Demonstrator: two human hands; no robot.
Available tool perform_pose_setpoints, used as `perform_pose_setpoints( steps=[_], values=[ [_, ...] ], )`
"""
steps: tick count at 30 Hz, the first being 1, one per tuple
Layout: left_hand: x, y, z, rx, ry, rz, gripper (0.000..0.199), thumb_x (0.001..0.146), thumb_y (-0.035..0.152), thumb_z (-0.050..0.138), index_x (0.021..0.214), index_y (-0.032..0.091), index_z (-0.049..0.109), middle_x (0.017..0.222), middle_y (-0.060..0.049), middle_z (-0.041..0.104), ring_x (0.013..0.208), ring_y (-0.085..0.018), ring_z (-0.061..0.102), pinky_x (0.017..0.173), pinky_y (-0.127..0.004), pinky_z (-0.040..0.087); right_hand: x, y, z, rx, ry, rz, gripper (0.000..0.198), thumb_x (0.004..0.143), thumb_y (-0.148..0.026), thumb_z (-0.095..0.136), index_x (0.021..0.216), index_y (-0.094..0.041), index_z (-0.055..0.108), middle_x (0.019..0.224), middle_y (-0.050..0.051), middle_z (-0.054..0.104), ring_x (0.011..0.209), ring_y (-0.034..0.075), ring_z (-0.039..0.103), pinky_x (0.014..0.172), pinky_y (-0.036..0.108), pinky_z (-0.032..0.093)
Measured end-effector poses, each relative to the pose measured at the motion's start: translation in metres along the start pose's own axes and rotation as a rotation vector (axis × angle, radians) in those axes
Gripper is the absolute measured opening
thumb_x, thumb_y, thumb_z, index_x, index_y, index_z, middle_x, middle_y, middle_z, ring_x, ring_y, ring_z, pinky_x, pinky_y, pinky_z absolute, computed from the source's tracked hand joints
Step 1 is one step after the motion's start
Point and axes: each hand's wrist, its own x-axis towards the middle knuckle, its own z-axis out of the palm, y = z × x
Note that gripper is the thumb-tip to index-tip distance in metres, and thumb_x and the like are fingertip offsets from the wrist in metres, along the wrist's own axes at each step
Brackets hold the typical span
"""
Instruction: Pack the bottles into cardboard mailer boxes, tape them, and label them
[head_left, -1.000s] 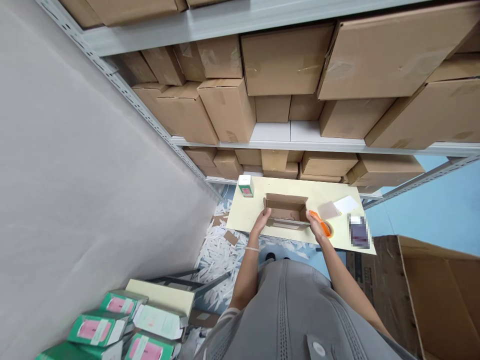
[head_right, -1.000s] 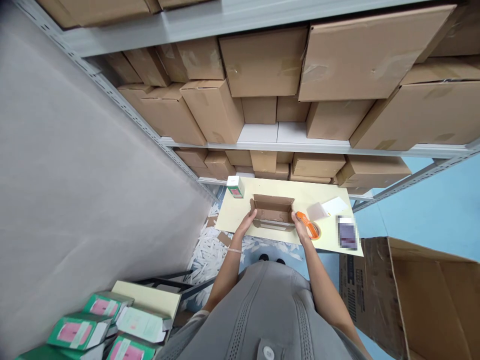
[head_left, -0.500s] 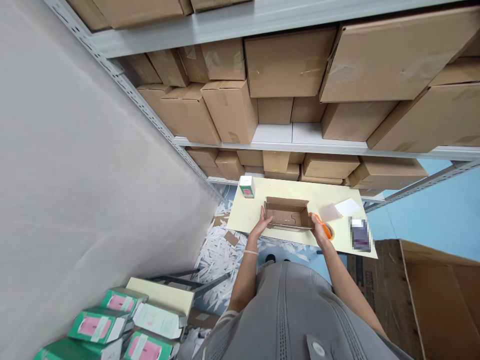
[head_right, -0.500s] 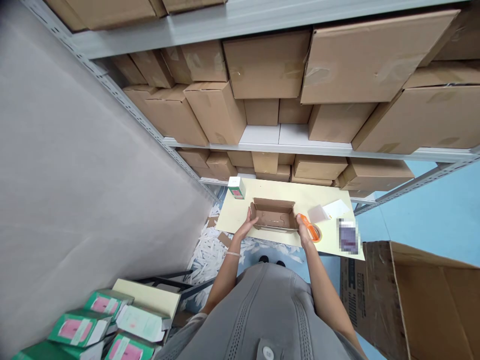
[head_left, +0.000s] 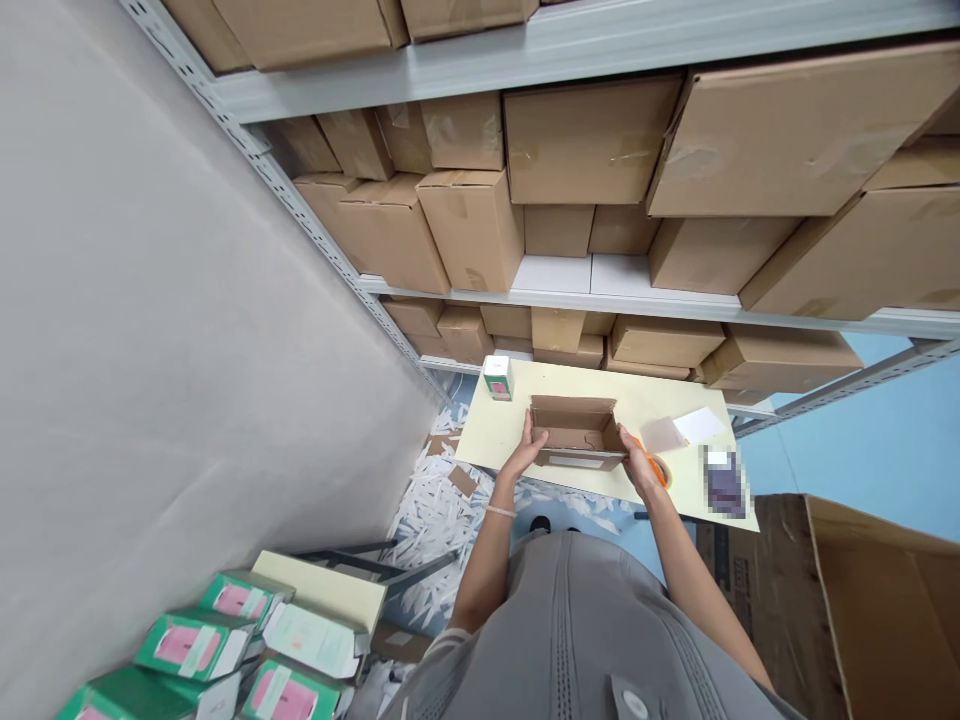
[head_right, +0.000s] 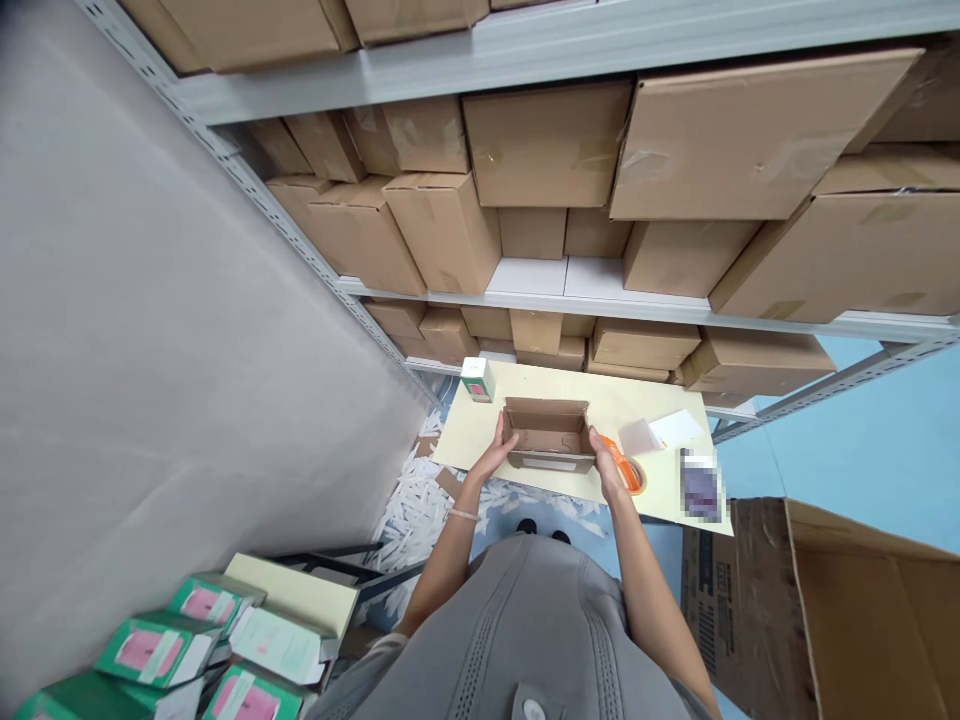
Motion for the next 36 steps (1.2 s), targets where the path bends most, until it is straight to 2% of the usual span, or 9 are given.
perform_pose_setpoints(
  steps=[3, 5, 10, 15, 19, 23, 27, 32, 36],
  values=[
    [-0.006, 0.01, -0.01, -0.002, 0.03, 0.062, 0.096, 0.087, 0.062, 0.053, 0.158, 0.029, -0.002, 0.166, -0.001, 0.003, 0.153, -0.02, 0.002, 0.126, -0.041, 0.011, -0.004, -0.027, 0.006, 0.024, -0.073, 0.075, 0.068, 0.082, -0.066, 0.051, 0.139, -0.029, 0.057, 0.155, 0.0, 0.041, 0.146, 0.02, 0.032, 0.118, 0.035, 0.029],
    [-0.014, 0.017, -0.019, -0.007, 0.057, 0.114, 0.095, 0.088, 0.061, 0.052, 0.158, 0.03, -0.004, 0.166, 0.0, 0.001, 0.153, -0.019, 0.001, 0.126, -0.041, 0.011, -0.006, -0.044, 0.013, 0.031, -0.129, 0.049, 0.072, 0.082, -0.066, 0.052, 0.145, -0.031, 0.05, 0.159, -0.003, 0.034, 0.149, 0.021, 0.027, 0.121, 0.038, 0.023],
    [-0.05, 0.024, -0.044, -0.025, 0.189, 0.188, 0.098, 0.088, 0.061, 0.054, 0.158, 0.031, -0.008, 0.165, 0.005, -0.009, 0.153, -0.019, -0.001, 0.126, -0.036, 0.015, -0.007, -0.079, 0.046, 0.006, -0.277, -0.054, 0.071, 0.084, -0.066, 0.053, 0.147, -0.033, 0.047, 0.159, -0.005, 0.034, 0.149, 0.02, 0.027, 0.123, 0.035, 0.018],
    [-0.106, 0.022, -0.062, -0.063, 0.424, 0.237, 0.096, 0.09, 0.06, 0.053, 0.157, 0.033, -0.01, 0.165, 0.007, -0.01, 0.153, -0.02, 0.002, 0.125, -0.033, 0.017, -0.013, -0.101, 0.094, -0.045, -0.499, -0.11, 0.071, 0.085, -0.065, 0.055, 0.148, -0.031, 0.046, 0.159, -0.003, 0.035, 0.149, 0.022, 0.027, 0.122, 0.037, 0.018],
    [-0.163, 0.018, -0.059, -0.107, 0.686, 0.231, 0.098, 0.089, 0.06, 0.054, 0.158, 0.031, -0.009, 0.166, 0.007, -0.009, 0.154, -0.021, 0.001, 0.125, -0.033, 0.014, -0.03, -0.11, 0.132, -0.12, -0.746, -0.161, 0.07, 0.085, -0.066, 0.055, 0.147, -0.035, 0.047, 0.159, -0.006, 0.033, 0.15, 0.024, 0.023, 0.123, 0.042, 0.015],
    [-0.229, 0.004, -0.031, -0.157, 0.946, 0.213, 0.095, 0.089, 0.056, 0.055, 0.158, 0.035, -0.007, 0.165, 0.009, -0.01, 0.154, -0.022, -0.001, 0.125, -0.034, 0.013, -0.062, -0.105, 0.164, -0.2, -0.991, -0.194, 0.067, 0.086, -0.065, 0.055, 0.145, -0.036, 0.048, 0.158, -0.006, 0.035, 0.15, 0.022, 0.023, 0.123, 0.042, 0.014],
    [-0.295, -0.021, 0.017, -0.196, 1.198, 0.131, 0.092, 0.091, 0.057, 0.053, 0.157, 0.037, -0.006, 0.165, 0.01, -0.009, 0.153, -0.022, -0.003, 0.125, -0.035, 0.012, -0.106, -0.077, 0.185, -0.279, -1.22, -0.168, 0.066, 0.086, -0.063, 0.056, 0.145, -0.036, 0.049, 0.158, -0.007, 0.035, 0.15, 0.019, 0.022, 0.123, 0.037, 0.015],
    [-0.369, -0.047, 0.082, -0.294, 1.453, 0.007, 0.091, 0.091, 0.055, 0.054, 0.158, 0.036, -0.005, 0.166, 0.009, -0.009, 0.154, -0.023, -0.002, 0.125, -0.037, 0.015, -0.175, -0.032, 0.195, -0.411, -1.458, -0.09, 0.072, 0.085, -0.063, 0.056, 0.148, -0.031, 0.046, 0.159, -0.001, 0.033, 0.151, 0.022, 0.02, 0.123, 0.042, 0.015],
    [-0.412, -0.058, 0.116, -0.325, 1.646, -0.075, 0.087, 0.091, 0.051, 0.053, 0.157, 0.038, -0.001, 0.166, 0.009, -0.006, 0.154, -0.021, -0.003, 0.126, -0.037, 0.011, -0.224, -0.008, 0.199, -0.47, -1.634, -0.104, 0.071, 0.081, -0.065, 0.059, 0.145, -0.037, 0.048, 0.158, -0.005, 0.036, 0.15, 0.023, 0.023, 0.123, 0.042, 0.017]
  ],
)
